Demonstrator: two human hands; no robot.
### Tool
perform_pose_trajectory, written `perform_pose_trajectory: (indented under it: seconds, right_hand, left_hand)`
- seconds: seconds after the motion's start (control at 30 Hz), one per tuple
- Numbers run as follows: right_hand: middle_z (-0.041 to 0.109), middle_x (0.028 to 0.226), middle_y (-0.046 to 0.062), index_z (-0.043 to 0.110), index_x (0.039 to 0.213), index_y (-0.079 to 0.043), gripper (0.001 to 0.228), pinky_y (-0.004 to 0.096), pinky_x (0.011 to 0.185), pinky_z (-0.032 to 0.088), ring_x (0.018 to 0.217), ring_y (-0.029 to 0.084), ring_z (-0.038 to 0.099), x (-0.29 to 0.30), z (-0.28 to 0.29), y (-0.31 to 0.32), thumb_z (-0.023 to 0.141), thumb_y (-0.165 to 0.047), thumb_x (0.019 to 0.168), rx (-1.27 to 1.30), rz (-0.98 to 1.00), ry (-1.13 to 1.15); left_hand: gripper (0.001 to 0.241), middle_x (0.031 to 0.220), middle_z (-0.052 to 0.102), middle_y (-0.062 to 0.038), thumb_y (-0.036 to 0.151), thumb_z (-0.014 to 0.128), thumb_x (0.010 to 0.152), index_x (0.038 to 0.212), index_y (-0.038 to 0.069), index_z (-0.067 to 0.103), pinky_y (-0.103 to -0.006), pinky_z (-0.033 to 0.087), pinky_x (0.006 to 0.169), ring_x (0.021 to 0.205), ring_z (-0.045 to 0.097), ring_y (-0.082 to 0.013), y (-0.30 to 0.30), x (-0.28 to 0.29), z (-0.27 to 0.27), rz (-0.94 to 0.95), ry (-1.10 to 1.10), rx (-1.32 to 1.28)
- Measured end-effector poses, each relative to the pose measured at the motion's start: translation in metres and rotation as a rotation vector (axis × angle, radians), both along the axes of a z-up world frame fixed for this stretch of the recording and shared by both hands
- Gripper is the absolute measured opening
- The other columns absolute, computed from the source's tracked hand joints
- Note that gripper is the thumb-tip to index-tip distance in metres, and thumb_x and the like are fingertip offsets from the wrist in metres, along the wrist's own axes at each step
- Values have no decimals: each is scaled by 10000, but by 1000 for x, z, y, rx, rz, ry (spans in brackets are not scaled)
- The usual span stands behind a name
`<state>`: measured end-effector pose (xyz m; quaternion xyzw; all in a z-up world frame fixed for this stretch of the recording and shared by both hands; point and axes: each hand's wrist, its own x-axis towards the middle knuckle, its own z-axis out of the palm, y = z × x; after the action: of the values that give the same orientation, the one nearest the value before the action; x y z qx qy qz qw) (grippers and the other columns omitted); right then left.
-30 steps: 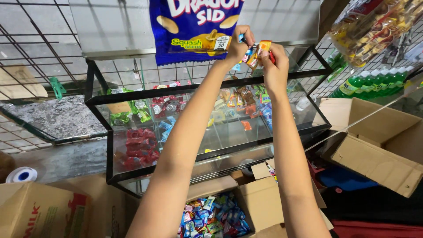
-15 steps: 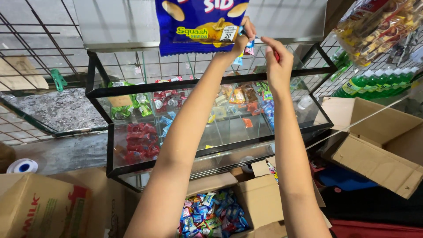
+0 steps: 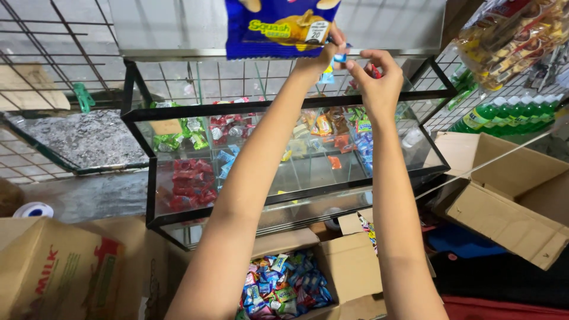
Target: Restocking and sorting various small candies and snack packets from cardboard boxes into a glass display case.
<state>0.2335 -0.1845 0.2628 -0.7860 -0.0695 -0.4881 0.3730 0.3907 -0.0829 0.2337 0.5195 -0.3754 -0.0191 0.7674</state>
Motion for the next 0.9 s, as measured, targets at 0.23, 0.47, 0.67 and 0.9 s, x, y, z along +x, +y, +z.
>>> perform_pose_trajectory:
  seconds: [0.23,0.47,0.67,0.9]
  right_hand:
    - [605,847,-16,714,1155,-3,181,232,628,394,737,62,528,-8,-25,25,774,-152,1071,288,431,28]
    - [503,750,-58,501,1223,-85,306,217,482,293,599,26,413,-72,-33,110,714,-182,1027,721,539,47]
    - [586,1262,118,541,1337,26,293,284,1025,460,1130,155,541,-136,-90,141,698,-100,1124,233,252,-227]
    - [680,1143,39,643,1394,13,378,250,955,499,1022,106,596,-182,-148,154,683,-152,1056,516,516,208]
  left_hand:
    - [213,947,678,-113,-70,690,845,1021,34,631,-506,671,693,892,714,-347,3,-13,-3,-96,437,-442]
    - [147,981,718,-142,-108,733,887,872,-28,611,-361,601,833,944,677,-228,52,-143,-1,420,-59,-382]
    - [84,1035,688,-83,-23,685,927,1000,-1,650,-292,534,950,1012,663,-164,98,-261,-45,776,-16,-345]
    - [129,1101,663,-117,101,679,1003,1017,-21,640,-320,496,1013,1078,618,-196,135,-328,-118,802,75,-305]
